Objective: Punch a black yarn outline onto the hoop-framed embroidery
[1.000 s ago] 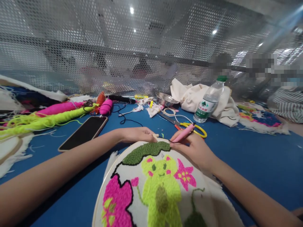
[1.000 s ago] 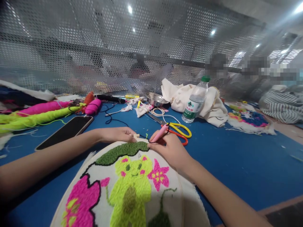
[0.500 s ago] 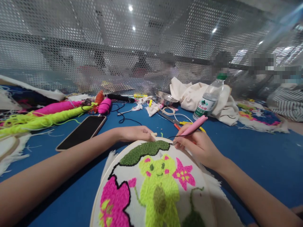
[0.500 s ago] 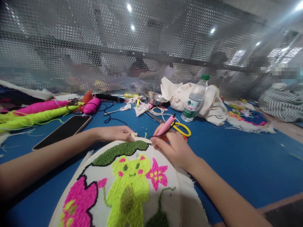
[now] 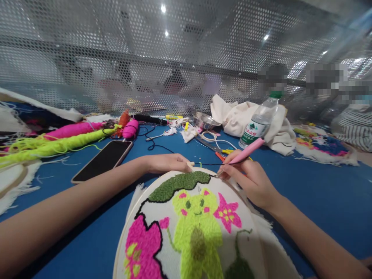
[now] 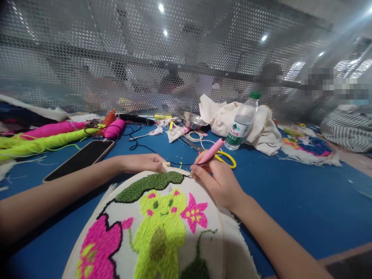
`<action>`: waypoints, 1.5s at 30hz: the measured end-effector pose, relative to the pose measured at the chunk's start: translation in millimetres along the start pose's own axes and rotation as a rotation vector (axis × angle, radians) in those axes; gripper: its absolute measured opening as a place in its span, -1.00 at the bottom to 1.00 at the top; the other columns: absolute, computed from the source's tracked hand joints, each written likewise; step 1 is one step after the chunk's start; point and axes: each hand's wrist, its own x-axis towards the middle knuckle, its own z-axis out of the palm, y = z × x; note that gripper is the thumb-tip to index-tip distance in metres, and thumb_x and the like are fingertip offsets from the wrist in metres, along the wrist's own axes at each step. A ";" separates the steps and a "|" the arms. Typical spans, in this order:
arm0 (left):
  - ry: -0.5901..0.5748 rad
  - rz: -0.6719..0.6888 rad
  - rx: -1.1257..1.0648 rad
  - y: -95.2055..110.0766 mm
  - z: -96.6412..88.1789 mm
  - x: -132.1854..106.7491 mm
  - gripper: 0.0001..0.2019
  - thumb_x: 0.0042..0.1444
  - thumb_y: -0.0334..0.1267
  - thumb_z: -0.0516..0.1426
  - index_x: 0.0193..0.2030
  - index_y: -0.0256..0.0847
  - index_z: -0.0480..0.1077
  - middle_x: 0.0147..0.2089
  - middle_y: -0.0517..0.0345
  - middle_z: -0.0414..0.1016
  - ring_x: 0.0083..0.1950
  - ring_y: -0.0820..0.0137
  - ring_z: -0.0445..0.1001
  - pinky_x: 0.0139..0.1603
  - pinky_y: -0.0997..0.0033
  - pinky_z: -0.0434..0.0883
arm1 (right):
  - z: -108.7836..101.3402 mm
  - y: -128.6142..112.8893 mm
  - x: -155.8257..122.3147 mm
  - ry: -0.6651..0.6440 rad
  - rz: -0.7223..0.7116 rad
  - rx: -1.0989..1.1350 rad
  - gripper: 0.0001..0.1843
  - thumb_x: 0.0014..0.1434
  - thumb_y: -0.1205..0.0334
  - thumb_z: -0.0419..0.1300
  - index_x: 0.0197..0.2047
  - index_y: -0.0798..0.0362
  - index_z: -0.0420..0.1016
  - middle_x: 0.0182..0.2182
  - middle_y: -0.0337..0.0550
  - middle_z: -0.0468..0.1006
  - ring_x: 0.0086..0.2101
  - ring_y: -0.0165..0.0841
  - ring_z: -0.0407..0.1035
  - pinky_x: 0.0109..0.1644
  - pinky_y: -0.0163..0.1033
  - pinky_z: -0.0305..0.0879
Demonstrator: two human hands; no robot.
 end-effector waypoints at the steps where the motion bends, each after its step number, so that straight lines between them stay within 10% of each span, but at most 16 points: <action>1: -0.004 -0.004 -0.007 -1.0 -0.4 0.4 -0.77 0.02 -0.13 0.13 -0.46 -0.28 0.41 -0.52 0.19 0.46 -0.56 0.49 0.35 -0.56 0.54 0.21 | -1.0 -0.7 -0.4 -0.007 -0.004 -0.007 -0.74 0.24 0.06 0.05 -0.33 0.05 0.41 -0.35 -0.13 0.49 -0.41 -0.34 0.44 -0.33 -0.26 0.36; 16: -0.040 -0.049 -0.107 1.0 -1.1 -1.0 -0.79 0.00 -0.14 0.16 -0.40 -0.28 0.44 -0.46 0.14 0.52 -0.50 0.45 0.43 -0.44 0.50 0.35 | 2.9 -0.2 4.5 -0.205 -0.125 -0.120 -0.92 0.12 0.20 0.22 -0.35 0.02 0.47 -0.35 -0.18 0.49 -0.31 -0.32 0.38 -0.20 -0.19 0.30; 28: 0.127 0.023 -0.092 -5.1 2.5 3.3 -0.79 -0.03 -0.20 0.14 -0.58 -0.27 0.34 -0.68 0.33 0.21 -0.67 0.58 0.11 -0.66 0.55 0.06 | -3.1 4.1 0.5 -0.023 -0.157 -0.153 -0.74 0.27 0.14 0.03 -0.28 0.06 0.48 -0.29 -0.10 0.49 -0.24 -0.32 0.39 -0.15 -0.23 0.28; 45: 0.134 -0.037 -0.106 -5.0 -3.0 2.5 -0.83 -0.08 -0.18 0.14 -0.52 -0.25 0.42 -0.60 0.24 0.43 -0.58 0.44 0.37 -0.54 0.50 0.27 | -2.1 1.3 4.7 -0.178 -0.222 -0.223 -0.92 0.17 0.23 0.18 -0.34 0.03 0.44 -0.35 -0.18 0.47 -0.30 -0.34 0.35 -0.19 -0.20 0.22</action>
